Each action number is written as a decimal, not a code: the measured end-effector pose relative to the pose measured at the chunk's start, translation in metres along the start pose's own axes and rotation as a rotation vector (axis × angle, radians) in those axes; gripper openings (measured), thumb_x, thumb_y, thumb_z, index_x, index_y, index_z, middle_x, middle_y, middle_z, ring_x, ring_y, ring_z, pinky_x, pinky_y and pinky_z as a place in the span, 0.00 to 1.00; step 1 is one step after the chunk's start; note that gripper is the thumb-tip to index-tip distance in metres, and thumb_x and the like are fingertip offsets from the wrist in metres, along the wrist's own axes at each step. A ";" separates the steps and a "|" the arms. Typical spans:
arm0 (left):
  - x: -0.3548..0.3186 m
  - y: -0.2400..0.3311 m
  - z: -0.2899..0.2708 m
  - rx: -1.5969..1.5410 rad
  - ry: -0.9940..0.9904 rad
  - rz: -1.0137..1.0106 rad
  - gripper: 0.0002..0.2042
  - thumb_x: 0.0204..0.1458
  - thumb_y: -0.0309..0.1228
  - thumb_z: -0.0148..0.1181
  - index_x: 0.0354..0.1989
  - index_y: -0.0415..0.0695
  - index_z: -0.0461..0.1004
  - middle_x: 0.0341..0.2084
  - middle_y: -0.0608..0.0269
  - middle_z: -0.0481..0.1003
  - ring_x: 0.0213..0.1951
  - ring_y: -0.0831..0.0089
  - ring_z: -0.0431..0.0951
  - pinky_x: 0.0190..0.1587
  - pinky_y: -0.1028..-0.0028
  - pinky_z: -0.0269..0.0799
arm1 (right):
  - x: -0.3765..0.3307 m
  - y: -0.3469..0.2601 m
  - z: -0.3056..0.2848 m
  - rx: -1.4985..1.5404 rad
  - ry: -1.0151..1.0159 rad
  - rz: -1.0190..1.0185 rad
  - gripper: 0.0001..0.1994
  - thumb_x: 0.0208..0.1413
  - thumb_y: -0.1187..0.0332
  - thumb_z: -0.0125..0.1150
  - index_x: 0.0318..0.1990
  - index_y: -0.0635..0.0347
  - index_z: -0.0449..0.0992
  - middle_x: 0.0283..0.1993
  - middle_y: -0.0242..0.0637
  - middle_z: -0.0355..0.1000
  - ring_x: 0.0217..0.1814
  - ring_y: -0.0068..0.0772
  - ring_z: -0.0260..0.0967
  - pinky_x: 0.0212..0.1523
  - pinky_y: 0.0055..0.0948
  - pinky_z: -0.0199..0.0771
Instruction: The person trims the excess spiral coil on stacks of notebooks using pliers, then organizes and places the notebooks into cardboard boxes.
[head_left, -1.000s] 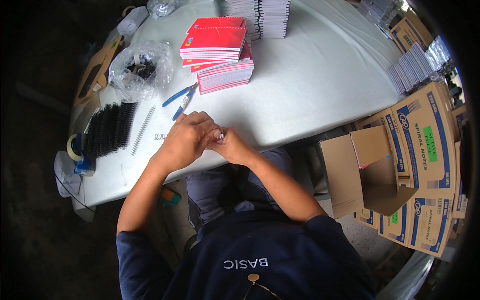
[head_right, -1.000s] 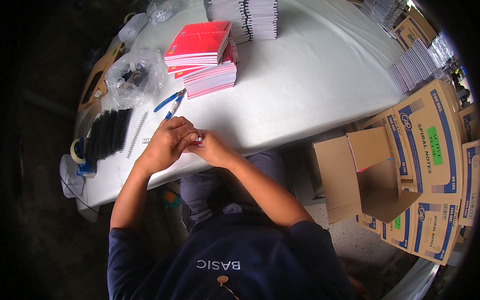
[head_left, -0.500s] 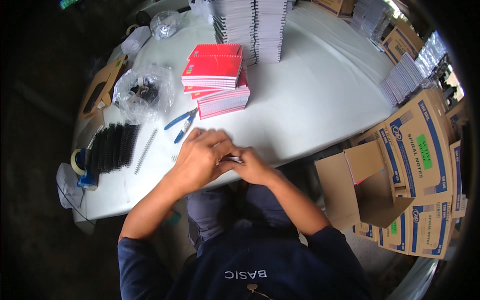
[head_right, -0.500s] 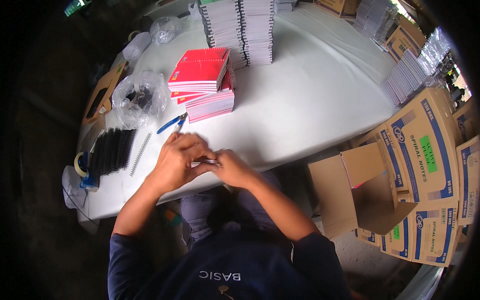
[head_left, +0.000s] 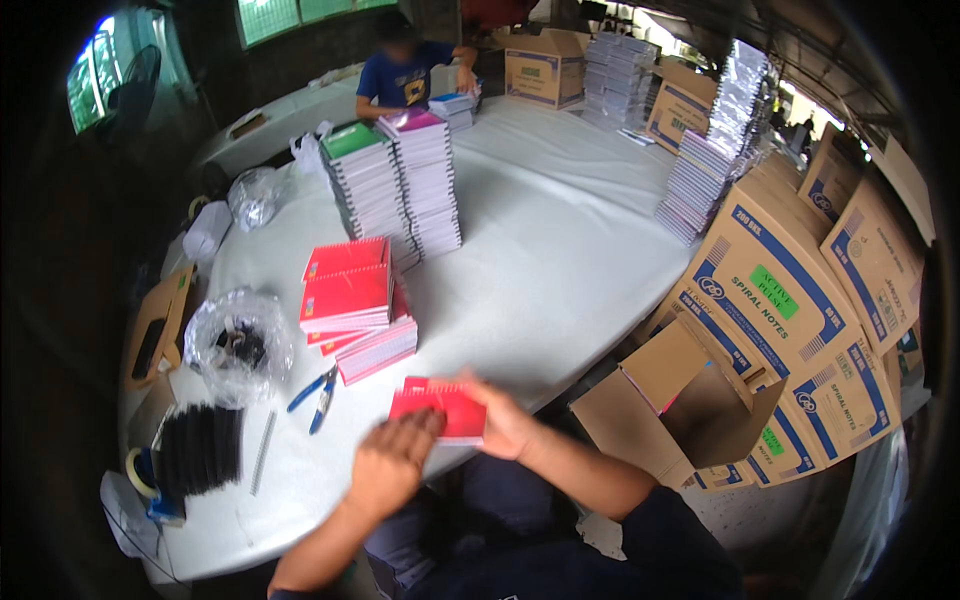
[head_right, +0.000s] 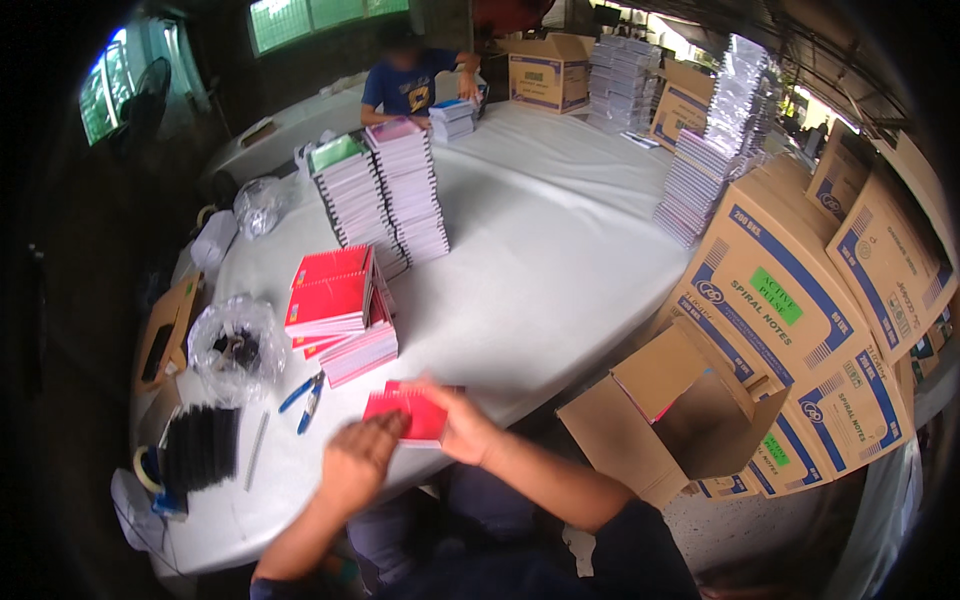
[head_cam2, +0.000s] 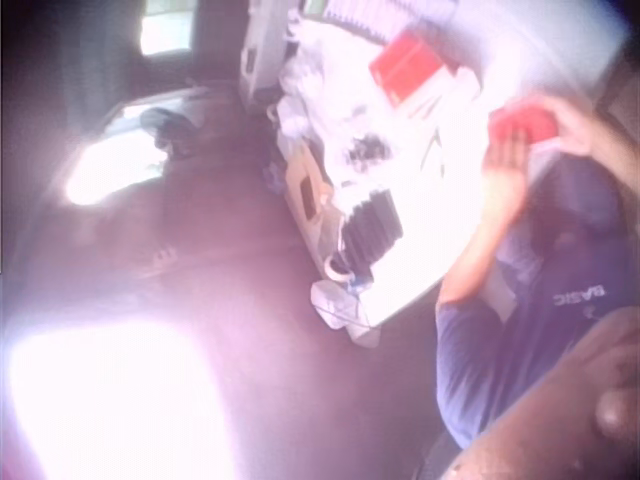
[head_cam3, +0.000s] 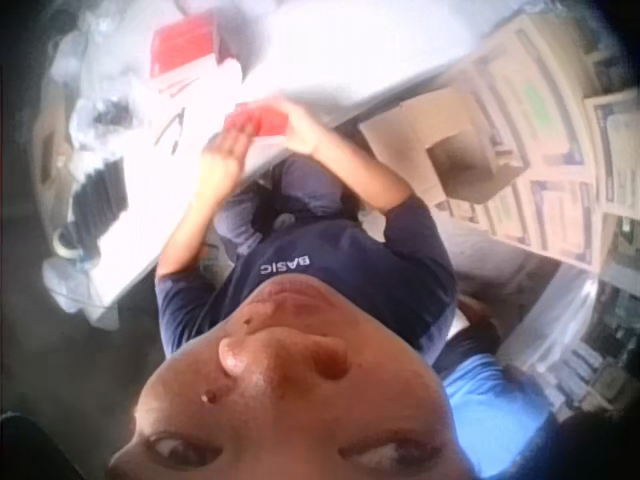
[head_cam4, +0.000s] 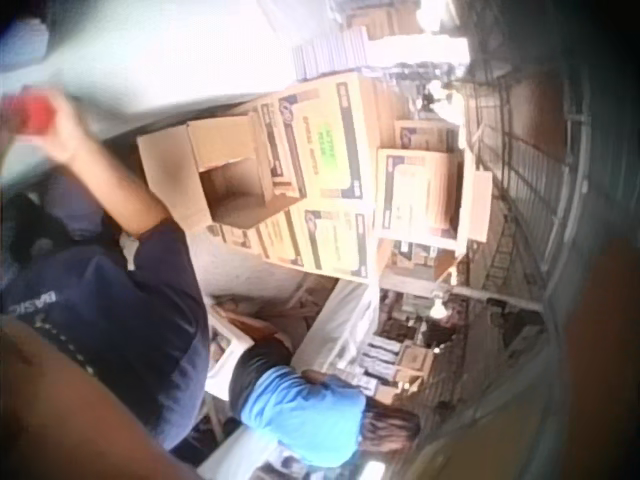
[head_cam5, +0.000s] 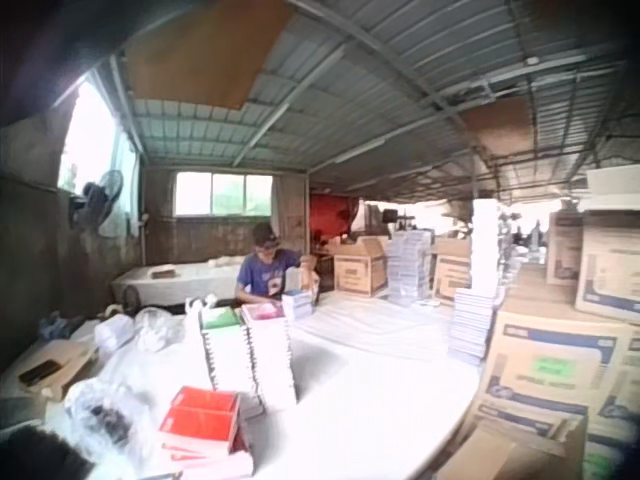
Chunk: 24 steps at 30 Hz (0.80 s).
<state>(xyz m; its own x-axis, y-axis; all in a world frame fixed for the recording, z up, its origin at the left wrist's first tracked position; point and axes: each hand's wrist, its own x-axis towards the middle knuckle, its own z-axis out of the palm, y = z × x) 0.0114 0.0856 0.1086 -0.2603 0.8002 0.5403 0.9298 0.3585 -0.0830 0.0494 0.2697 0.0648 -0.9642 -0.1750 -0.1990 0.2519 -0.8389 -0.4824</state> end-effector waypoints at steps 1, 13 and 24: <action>-0.010 0.008 -0.005 -0.010 -0.138 -0.020 0.20 0.43 0.27 0.56 0.49 0.39 0.69 0.43 0.52 0.72 0.44 0.62 0.74 0.45 0.67 0.69 | 0.002 0.010 -0.003 -0.094 -0.029 -0.018 0.20 0.57 0.67 0.53 0.56 0.62 0.64 0.54 0.39 0.67 0.58 0.33 0.63 0.57 0.33 0.64; -0.065 -0.020 0.040 -0.995 0.084 -0.830 0.28 0.46 0.16 0.51 0.59 0.38 0.55 0.48 0.52 0.65 0.53 0.66 0.64 0.54 0.73 0.60 | 0.033 0.002 -0.051 -1.059 -0.226 -0.370 0.18 0.55 0.74 0.54 0.55 0.62 0.68 0.52 0.32 0.70 0.52 0.19 0.64 0.56 0.22 0.60; -0.091 -0.030 0.021 -0.758 -0.013 -0.748 0.17 0.41 0.15 0.52 0.43 0.37 0.65 0.36 0.55 0.69 0.42 0.65 0.70 0.47 0.71 0.65 | 0.020 0.058 -0.031 -1.104 -0.378 -0.430 0.16 0.54 0.77 0.55 0.51 0.64 0.71 0.48 0.39 0.74 0.49 0.20 0.67 0.50 0.21 0.64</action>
<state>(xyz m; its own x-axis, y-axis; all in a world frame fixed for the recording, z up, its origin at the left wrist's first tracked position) 0.0013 0.0118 0.0437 -0.8309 0.5070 0.2293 0.4507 0.3717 0.8116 0.0469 0.2333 0.0063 -0.9027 -0.2845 0.3228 -0.3323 -0.0156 -0.9430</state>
